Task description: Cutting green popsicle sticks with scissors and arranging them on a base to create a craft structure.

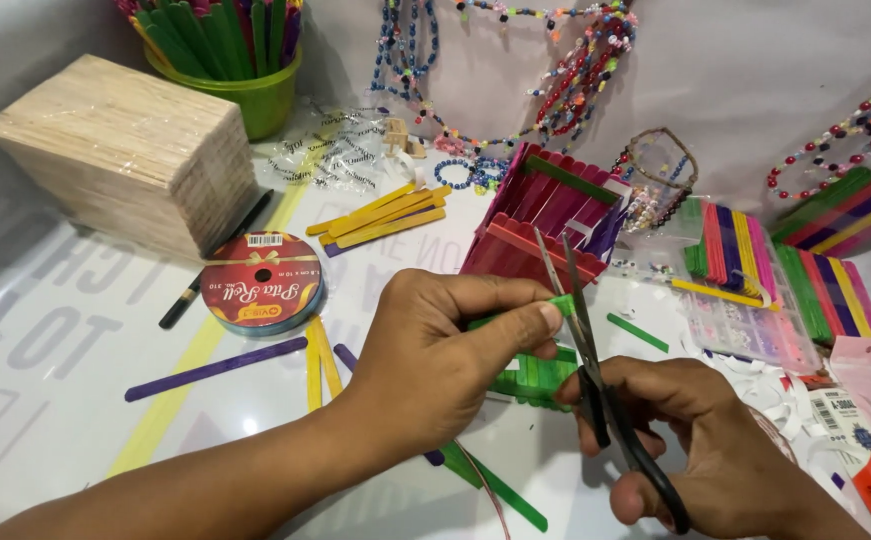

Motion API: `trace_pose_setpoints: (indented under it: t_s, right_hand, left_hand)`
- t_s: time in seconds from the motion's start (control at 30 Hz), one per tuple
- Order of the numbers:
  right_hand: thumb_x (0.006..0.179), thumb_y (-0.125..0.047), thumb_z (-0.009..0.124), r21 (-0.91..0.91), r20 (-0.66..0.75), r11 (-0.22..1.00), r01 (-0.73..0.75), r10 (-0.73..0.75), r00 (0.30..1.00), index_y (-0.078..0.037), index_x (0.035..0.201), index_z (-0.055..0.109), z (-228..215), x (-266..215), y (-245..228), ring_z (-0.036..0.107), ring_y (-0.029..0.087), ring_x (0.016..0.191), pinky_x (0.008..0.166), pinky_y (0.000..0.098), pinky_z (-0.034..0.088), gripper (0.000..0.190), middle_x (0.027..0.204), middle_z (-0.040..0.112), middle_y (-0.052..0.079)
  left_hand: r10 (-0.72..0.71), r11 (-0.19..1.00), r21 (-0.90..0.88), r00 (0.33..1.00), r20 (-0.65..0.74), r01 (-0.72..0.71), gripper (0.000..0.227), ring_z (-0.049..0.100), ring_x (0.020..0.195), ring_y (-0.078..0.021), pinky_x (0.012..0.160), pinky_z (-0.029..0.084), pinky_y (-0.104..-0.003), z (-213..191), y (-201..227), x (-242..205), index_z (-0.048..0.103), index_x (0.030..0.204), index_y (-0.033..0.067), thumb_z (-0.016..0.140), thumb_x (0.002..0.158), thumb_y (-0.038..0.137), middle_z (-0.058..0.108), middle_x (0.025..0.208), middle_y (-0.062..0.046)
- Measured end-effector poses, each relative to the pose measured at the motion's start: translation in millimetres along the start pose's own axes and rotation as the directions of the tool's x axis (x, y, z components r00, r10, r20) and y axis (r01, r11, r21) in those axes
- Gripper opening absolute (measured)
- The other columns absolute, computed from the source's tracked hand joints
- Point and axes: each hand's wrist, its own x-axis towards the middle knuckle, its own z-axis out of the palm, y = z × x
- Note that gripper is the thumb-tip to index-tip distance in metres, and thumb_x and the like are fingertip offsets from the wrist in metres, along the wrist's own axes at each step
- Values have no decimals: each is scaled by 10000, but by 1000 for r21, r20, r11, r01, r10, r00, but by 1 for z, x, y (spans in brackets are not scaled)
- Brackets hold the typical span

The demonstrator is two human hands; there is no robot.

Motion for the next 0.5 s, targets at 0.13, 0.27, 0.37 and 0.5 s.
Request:
trace_pose_setpoints:
  t_s: [0.13, 0.27, 0.37, 0.5]
  right_hand:
    - [543, -795, 754, -160, 5, 976, 147, -148, 989, -192, 1040, 835, -3, 4, 7, 432, 82, 467, 428, 235, 392, 785, 664, 808, -60]
    - [464, -630, 904, -161, -6, 980, 119, -122, 993, -171, 1041, 841, -2, 4, 9, 507, 78, 475, 419, 220, 409, 740, 626, 803, -27]
    - [398, -494, 1028, -175, -14, 982, 76, -79, 997, -169, 1039, 843, 0, 3, 9, 557, 73, 482, 426, 222, 448, 743, 633, 812, -24]
    - [441, -446, 1018, -40, -32, 996, 77, -79, 996, -74, 1030, 830, 3, 1, 15, 798, 91, 613, 576, 191, 666, 721, 680, 806, 37]
  left_hand:
    - [34, 999, 1, 999, 24, -34, 159, 643, 679, -25, 671, 555, -220, 1, -1, -1, 820, 838, 69, 720, 904, 175, 777, 702, 19]
    - [-58, 996, 65, 998, -8, 58, 160, 622, 645, -19, 638, 527, -229, 2, 1, 1, 831, 761, 98, 735, 861, 178, 780, 667, 41]
    - [-188, 982, -6, 982, -19, 188, 131, 632, 606, -54, 605, 537, -243, 4, 2, 3, 831, 762, 64, 761, 841, 141, 782, 659, -8]
    - [-256, 959, -127, 967, 12, 255, 110, 648, 595, -80, 574, 540, -242, 6, -4, 5, 834, 844, 12, 789, 843, 113, 788, 690, -76]
